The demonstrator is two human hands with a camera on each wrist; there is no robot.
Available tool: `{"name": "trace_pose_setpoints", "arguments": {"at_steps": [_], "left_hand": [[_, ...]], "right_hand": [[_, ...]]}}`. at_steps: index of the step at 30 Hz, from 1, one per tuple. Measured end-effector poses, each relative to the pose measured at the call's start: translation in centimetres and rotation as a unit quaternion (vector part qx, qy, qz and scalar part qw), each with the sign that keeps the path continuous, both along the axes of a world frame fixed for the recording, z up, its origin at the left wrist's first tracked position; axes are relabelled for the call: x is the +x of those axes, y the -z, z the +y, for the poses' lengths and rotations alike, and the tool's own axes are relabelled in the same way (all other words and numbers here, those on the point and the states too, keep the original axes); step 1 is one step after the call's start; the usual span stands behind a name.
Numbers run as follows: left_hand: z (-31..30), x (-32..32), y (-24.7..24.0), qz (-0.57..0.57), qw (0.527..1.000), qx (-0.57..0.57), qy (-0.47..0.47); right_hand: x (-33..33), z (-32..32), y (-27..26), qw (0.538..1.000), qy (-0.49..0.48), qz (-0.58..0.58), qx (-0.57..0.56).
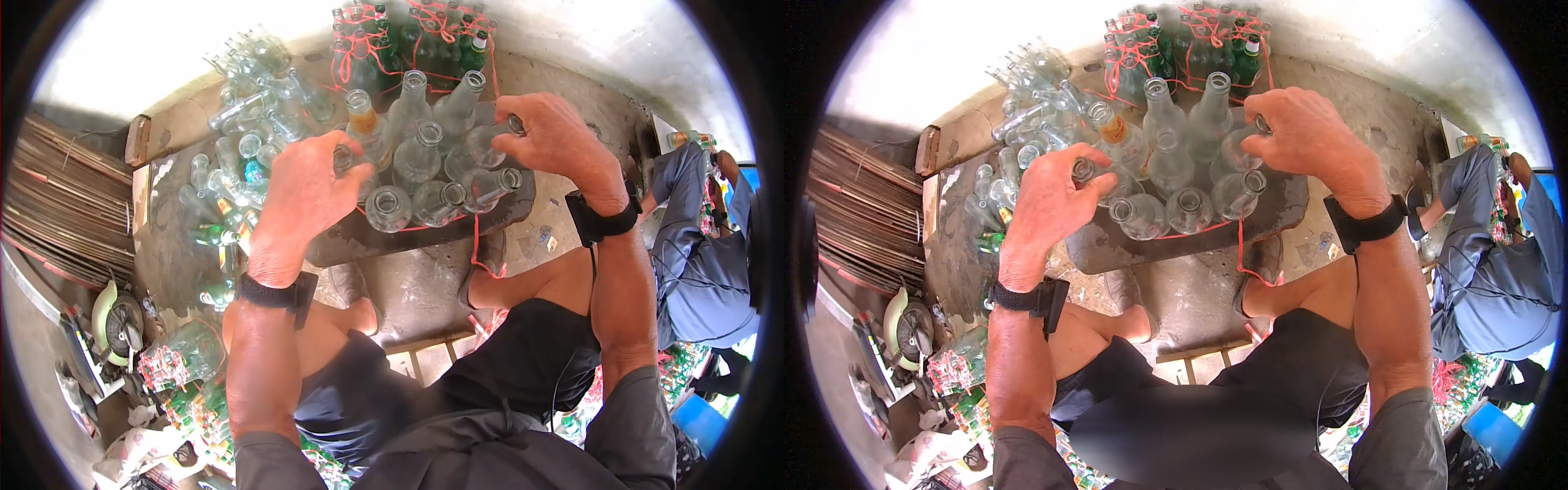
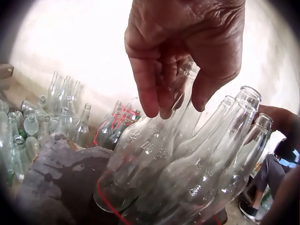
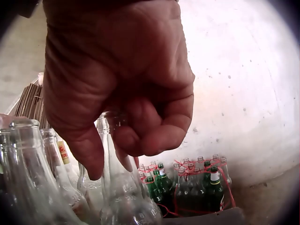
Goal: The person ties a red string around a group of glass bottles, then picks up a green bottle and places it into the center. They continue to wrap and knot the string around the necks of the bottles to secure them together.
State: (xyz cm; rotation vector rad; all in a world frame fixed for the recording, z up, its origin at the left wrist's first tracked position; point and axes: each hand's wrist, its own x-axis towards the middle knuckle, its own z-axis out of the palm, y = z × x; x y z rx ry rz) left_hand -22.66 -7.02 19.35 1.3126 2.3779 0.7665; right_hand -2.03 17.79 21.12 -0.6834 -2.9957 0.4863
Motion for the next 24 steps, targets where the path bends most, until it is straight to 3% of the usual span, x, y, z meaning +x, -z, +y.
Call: {"name": "trace_pose_setpoints", "arguments": {"at_steps": [24], "left_hand": [[-0.7,-0.2,0.0,-0.015,1.000,-0.016,-0.023]], "right_hand": [[0.1,0.2,-0.4,0.999,0.019,-0.040,0.003]]}}
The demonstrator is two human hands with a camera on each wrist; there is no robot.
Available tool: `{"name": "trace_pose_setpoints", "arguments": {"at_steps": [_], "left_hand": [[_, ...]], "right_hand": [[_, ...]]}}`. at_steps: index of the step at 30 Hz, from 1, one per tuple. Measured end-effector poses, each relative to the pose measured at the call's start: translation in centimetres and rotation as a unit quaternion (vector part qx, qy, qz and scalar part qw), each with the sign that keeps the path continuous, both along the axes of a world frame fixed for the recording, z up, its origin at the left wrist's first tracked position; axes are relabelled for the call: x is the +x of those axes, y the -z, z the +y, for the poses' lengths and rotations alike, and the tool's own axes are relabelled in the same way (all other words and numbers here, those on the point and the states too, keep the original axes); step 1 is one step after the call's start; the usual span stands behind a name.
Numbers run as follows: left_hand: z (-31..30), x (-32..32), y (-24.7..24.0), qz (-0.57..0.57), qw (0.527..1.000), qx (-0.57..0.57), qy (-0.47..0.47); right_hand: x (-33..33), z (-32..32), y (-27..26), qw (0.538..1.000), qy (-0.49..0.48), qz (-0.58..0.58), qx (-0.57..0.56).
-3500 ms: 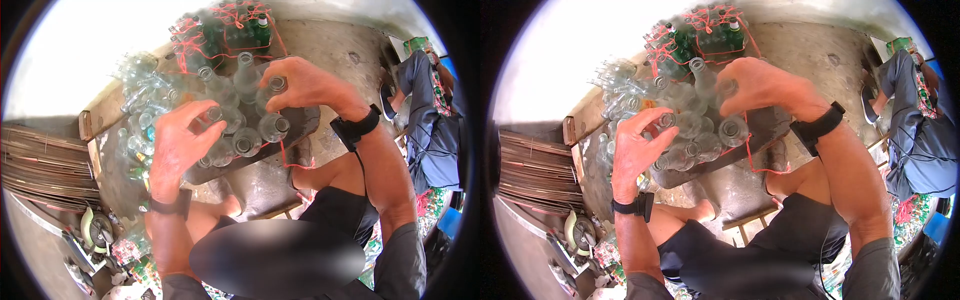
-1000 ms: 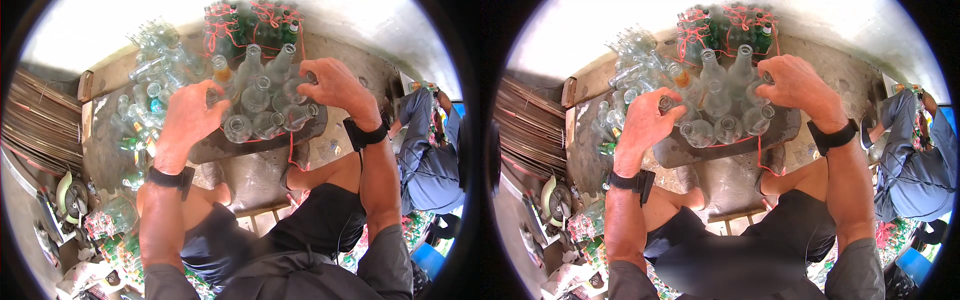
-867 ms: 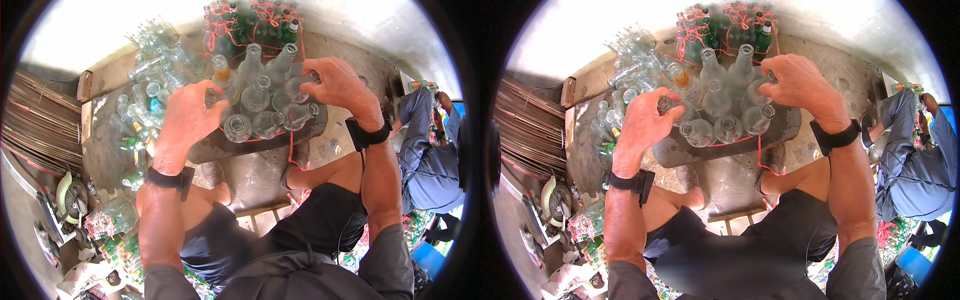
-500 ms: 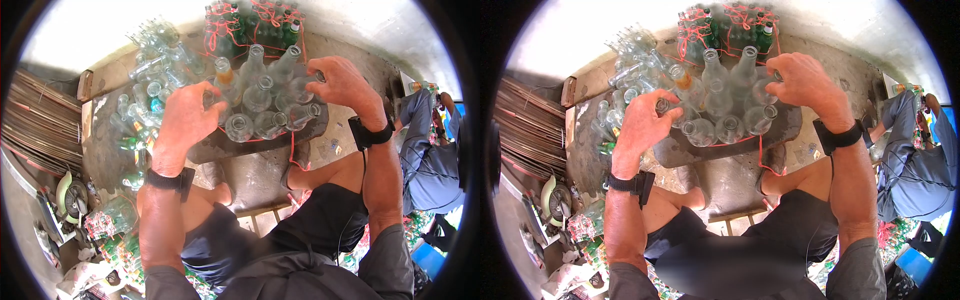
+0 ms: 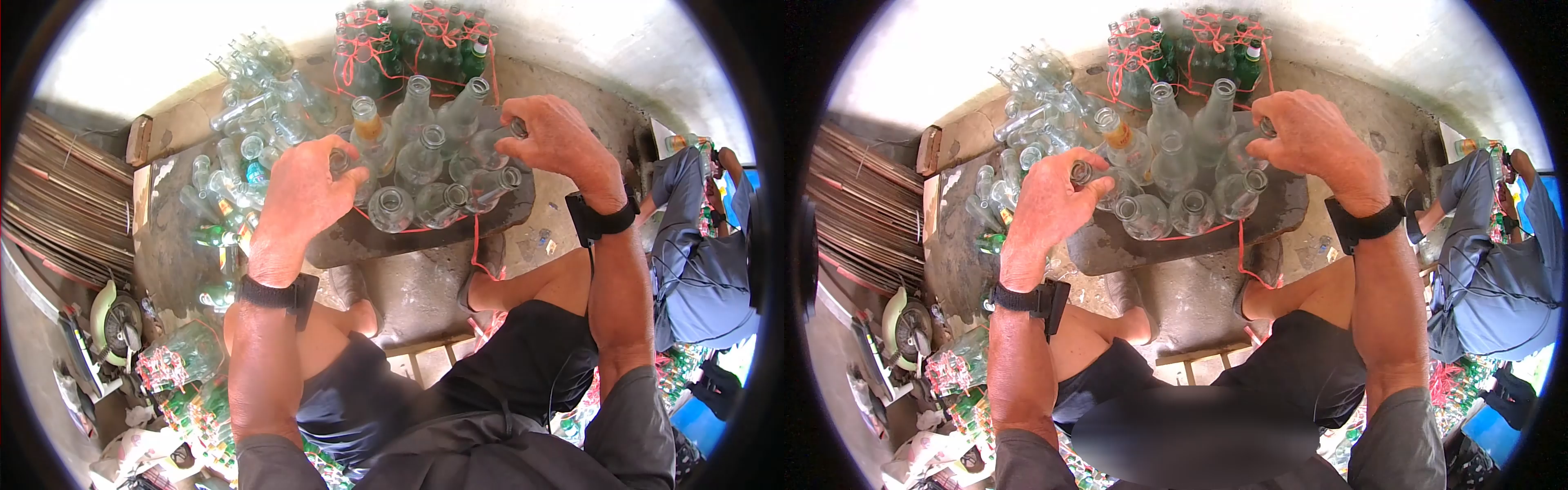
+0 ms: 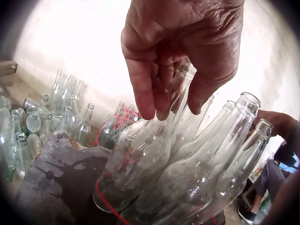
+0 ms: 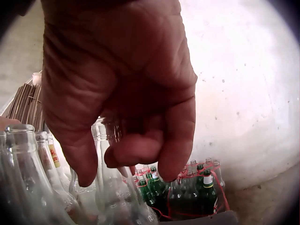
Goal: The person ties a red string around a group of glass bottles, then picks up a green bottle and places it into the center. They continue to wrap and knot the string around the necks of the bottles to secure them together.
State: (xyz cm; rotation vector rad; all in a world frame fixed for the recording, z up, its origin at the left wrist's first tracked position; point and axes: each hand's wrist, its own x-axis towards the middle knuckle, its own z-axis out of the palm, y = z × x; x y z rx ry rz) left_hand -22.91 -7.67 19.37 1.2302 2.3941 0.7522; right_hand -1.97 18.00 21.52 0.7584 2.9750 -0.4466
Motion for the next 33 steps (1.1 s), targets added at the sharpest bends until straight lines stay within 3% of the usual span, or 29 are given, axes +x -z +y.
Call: {"name": "trace_pose_setpoints", "arguments": {"at_steps": [6,14,18,20,26,30,33], "left_hand": [[-0.1,-0.2,0.2,-0.006,1.000,0.000,0.007],[-0.1,-0.1,-0.4,-0.014,0.999,-0.037,0.003],[-0.3,-0.2,0.0,-0.014,1.000,-0.014,0.005],[-0.2,-0.2,-0.2,-0.017,1.000,-0.019,0.007],[-0.2,-0.4,0.1,-0.010,1.000,-0.014,0.018],[-0.2,-0.5,0.4,-0.009,1.000,-0.006,0.019],[-0.3,-0.4,0.5,-0.001,1.000,-0.005,0.021]], "right_hand": [[0.3,-0.6,-1.2,1.000,0.005,0.006,0.004],[-2.2,-4.3,-2.2,0.965,-0.103,0.210,0.116],[-4.1,-5.3,-0.7,0.973,-0.126,0.189,0.034],[-4.8,-5.5,-0.5,0.983,-0.127,0.099,-0.085],[-6.1,-6.1,0.8,0.964,-0.185,0.170,-0.088],[-6.4,-6.8,1.0,0.969,-0.181,0.153,-0.074],[-6.7,-7.0,1.9,0.957,-0.212,0.199,-0.013]]}}
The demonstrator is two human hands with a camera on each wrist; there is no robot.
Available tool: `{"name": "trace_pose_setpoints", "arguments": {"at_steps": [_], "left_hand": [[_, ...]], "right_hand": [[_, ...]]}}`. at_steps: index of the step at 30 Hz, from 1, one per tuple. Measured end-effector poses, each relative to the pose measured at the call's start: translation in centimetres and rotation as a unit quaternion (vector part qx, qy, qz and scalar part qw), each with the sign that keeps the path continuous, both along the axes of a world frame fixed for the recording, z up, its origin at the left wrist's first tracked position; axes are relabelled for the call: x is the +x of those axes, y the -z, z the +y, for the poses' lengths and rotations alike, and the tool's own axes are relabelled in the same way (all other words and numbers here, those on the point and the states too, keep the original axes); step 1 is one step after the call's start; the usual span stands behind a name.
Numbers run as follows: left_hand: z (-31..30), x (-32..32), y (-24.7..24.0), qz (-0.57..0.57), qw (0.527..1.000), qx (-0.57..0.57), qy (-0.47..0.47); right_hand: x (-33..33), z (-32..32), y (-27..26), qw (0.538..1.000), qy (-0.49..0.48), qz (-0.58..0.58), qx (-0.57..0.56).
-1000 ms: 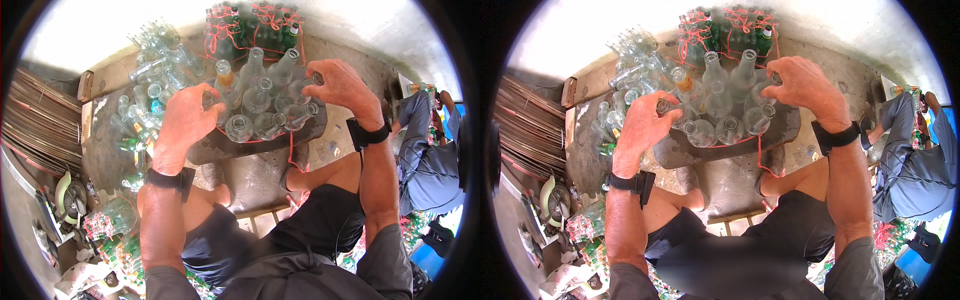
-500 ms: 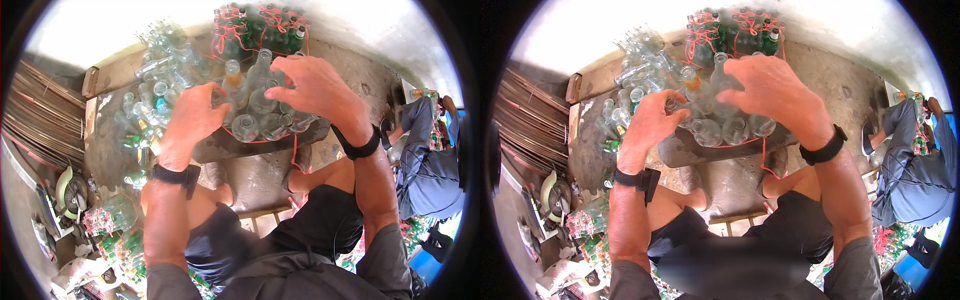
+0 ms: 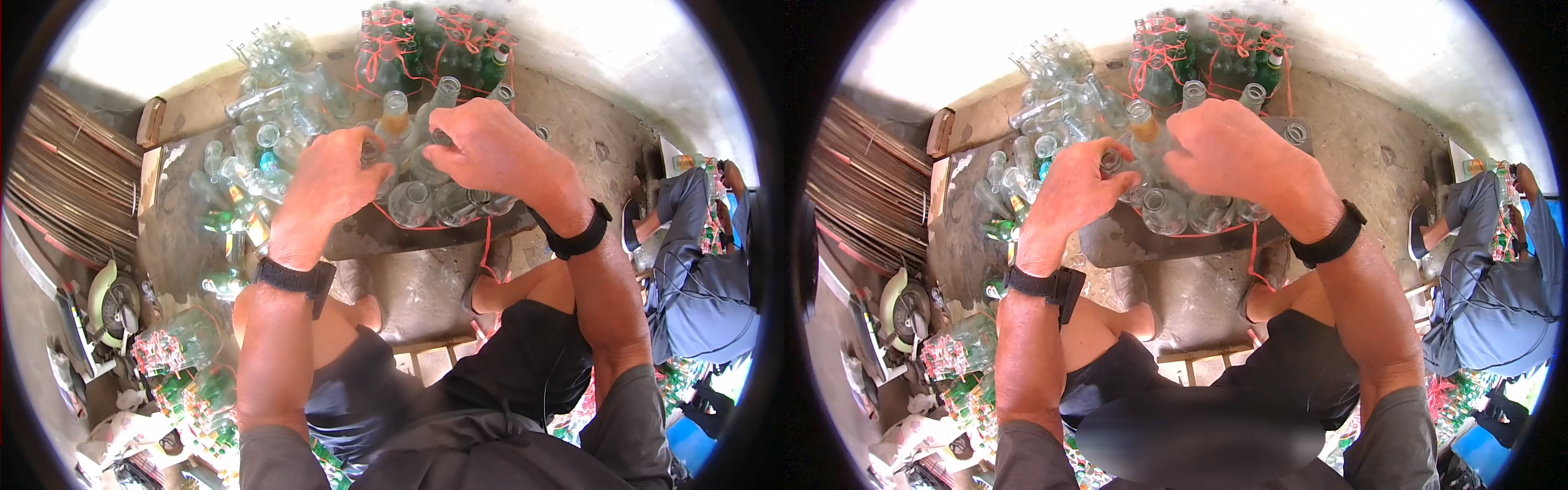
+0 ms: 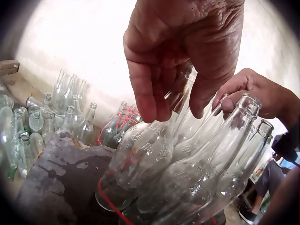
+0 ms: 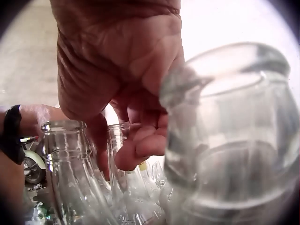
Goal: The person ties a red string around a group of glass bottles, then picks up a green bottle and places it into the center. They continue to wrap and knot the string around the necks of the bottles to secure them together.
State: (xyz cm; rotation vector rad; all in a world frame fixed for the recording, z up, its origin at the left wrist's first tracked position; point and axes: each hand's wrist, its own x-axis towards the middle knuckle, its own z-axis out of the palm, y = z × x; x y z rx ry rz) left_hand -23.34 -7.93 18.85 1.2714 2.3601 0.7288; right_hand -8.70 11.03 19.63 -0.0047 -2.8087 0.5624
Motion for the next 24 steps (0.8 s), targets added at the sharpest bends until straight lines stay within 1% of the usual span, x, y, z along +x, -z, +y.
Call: {"name": "trace_pose_setpoints", "arguments": {"at_steps": [9,12,14,17,24], "left_hand": [[0.1,0.0,0.1,-0.005,1.000,0.007,0.012],[0.1,0.0,-0.1,-0.002,1.000,0.010,0.015],[0.3,0.0,-0.2,-0.001,1.000,0.005,0.018],[0.3,0.1,0.0,0.001,1.000,0.003,0.019],[0.3,0.1,0.2,-0.001,1.000,0.004,0.021]], "right_hand": [[-0.2,-0.3,-0.2,1.000,0.001,0.006,-0.016],[-0.3,-0.5,-0.6,0.999,0.019,-0.026,-0.027],[-0.4,-0.2,0.0,1.000,-0.010,0.017,-0.004],[-0.6,-0.3,0.5,0.999,-0.007,0.036,-0.013],[-0.6,-0.6,0.3,0.999,-0.004,0.032,-0.016]]}}
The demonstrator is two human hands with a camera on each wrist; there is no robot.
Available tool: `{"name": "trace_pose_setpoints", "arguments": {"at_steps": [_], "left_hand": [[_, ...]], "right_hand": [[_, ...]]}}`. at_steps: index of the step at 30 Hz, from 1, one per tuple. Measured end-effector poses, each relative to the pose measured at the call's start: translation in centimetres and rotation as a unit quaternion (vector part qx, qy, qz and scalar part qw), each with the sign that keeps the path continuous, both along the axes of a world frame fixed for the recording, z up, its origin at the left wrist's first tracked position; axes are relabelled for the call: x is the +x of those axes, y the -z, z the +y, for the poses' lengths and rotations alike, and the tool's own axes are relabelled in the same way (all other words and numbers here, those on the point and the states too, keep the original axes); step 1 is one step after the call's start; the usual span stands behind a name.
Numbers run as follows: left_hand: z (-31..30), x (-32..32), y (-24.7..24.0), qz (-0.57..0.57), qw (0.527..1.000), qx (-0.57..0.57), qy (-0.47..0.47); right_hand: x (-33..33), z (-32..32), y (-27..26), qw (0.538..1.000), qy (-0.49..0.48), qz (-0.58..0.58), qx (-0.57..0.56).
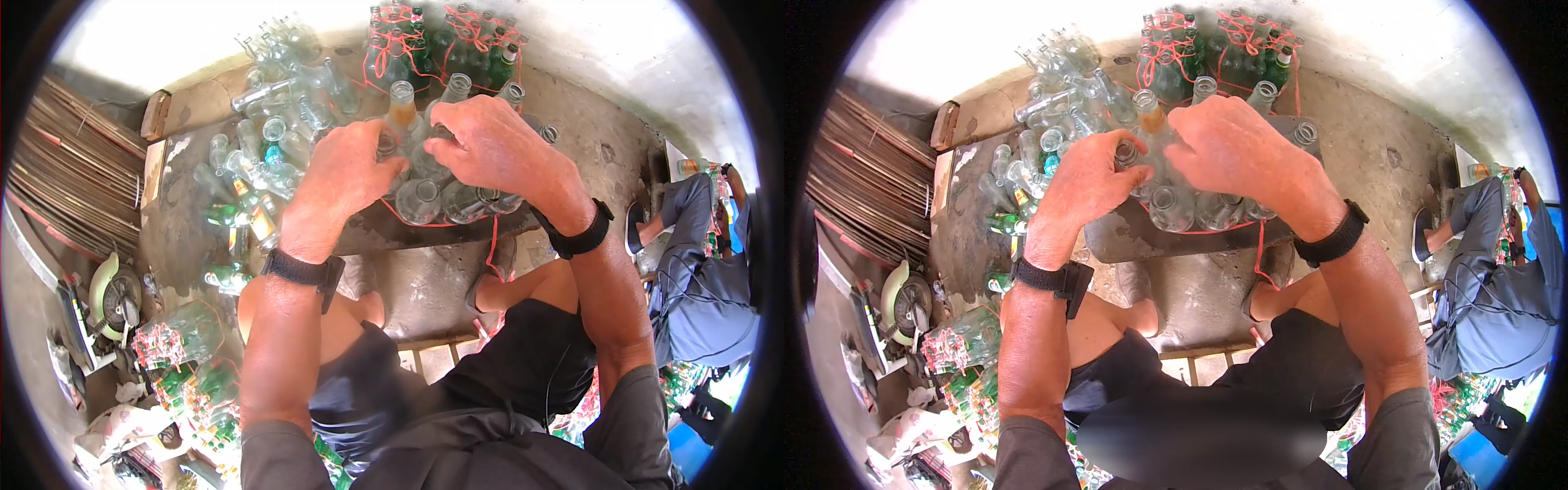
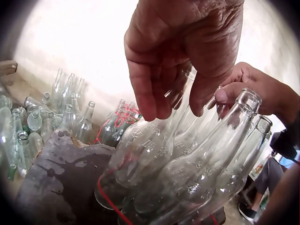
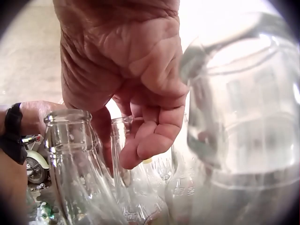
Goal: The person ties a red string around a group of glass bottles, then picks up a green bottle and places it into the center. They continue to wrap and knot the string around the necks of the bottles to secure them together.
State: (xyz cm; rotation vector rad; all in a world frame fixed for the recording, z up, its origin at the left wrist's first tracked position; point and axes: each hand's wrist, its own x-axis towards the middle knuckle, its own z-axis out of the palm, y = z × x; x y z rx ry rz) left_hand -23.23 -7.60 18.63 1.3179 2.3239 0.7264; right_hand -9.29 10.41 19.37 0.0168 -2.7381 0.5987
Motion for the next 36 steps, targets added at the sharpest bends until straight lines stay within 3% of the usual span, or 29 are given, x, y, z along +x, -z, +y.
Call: {"name": "trace_pose_setpoints", "arguments": {"at_steps": [6,13,23,27,36], "left_hand": [[0.1,0.5,-0.7,0.000,1.000,-0.005,-0.009],[0.0,0.1,0.5,0.040,0.999,-0.001,-0.004],[-0.3,0.3,0.5,0.012,1.000,0.020,-0.016],[-0.4,0.2,-0.2,-0.005,1.000,0.016,-0.023],[-1.0,0.0,-0.2,-0.018,0.999,0.028,-0.024]], "right_hand": [[0.1,-0.1,-0.3,1.000,-0.003,-0.010,0.020],[0.3,-0.5,-0.9,0.998,0.027,-0.038,-0.032],[0.7,-0.2,-1.1,0.990,0.043,-0.087,-0.104],[1.0,0.5,-0.7,0.995,0.016,-0.056,-0.083],[1.2,0.8,-1.3,0.986,0.032,-0.118,-0.109]]}}
